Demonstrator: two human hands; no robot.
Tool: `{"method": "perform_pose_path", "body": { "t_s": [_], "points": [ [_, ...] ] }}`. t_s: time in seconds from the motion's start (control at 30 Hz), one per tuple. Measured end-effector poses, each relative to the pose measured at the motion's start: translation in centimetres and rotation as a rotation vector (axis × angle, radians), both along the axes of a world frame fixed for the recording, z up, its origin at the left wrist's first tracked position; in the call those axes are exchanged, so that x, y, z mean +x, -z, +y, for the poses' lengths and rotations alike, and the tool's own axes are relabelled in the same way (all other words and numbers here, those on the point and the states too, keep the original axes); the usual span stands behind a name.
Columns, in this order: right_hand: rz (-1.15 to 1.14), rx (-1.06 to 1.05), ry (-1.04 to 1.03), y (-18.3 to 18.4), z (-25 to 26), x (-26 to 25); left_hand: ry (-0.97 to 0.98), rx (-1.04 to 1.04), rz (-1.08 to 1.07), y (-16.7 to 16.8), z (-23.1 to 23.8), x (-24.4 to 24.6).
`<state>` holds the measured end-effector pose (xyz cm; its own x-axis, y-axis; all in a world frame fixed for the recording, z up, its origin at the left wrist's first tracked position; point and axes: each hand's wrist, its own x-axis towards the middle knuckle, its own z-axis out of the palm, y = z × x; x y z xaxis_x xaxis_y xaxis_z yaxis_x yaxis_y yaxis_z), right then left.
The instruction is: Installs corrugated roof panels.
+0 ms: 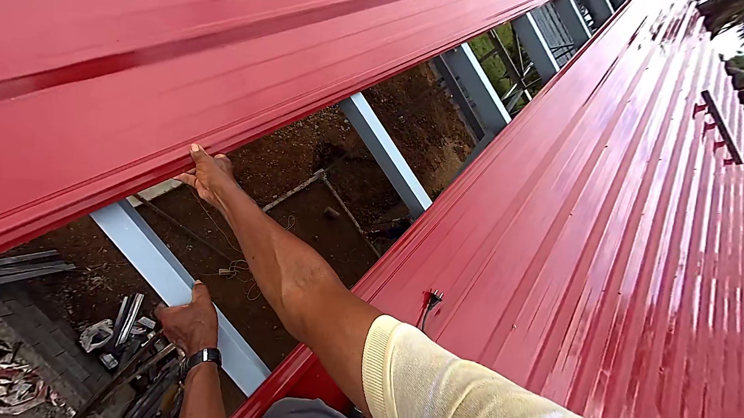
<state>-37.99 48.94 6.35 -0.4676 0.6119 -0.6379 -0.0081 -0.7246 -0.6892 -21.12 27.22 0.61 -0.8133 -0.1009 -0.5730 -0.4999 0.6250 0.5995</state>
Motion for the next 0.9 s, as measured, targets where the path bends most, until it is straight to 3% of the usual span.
{"method": "perform_pose_path", "body": {
  "t_s": [0.17, 0.37, 0.63, 0.9],
  "points": [
    [-0.004, 0.014, -0.012, -1.8, -0.3, -0.3, 0.020, -0.004, 0.015, 0.2, 0.0, 0.0],
    [0.024, 0.020, 0.004, -6.3, -1.9, 0.2, 0.027, -0.011, 0.013, 0.1, -0.1, 0.1],
    [-0.038, -0.007, 0.025, -2.6, -1.9, 1.2, 0.015, -0.001, 0.024, 0.4, -0.2, 0.2],
    [-0.014, -0.031, 0.028, -1.1, -1.7, 1.4, 0.008, -0.009, 0.023, 0.4, -0.2, 0.0]
  ]
}}
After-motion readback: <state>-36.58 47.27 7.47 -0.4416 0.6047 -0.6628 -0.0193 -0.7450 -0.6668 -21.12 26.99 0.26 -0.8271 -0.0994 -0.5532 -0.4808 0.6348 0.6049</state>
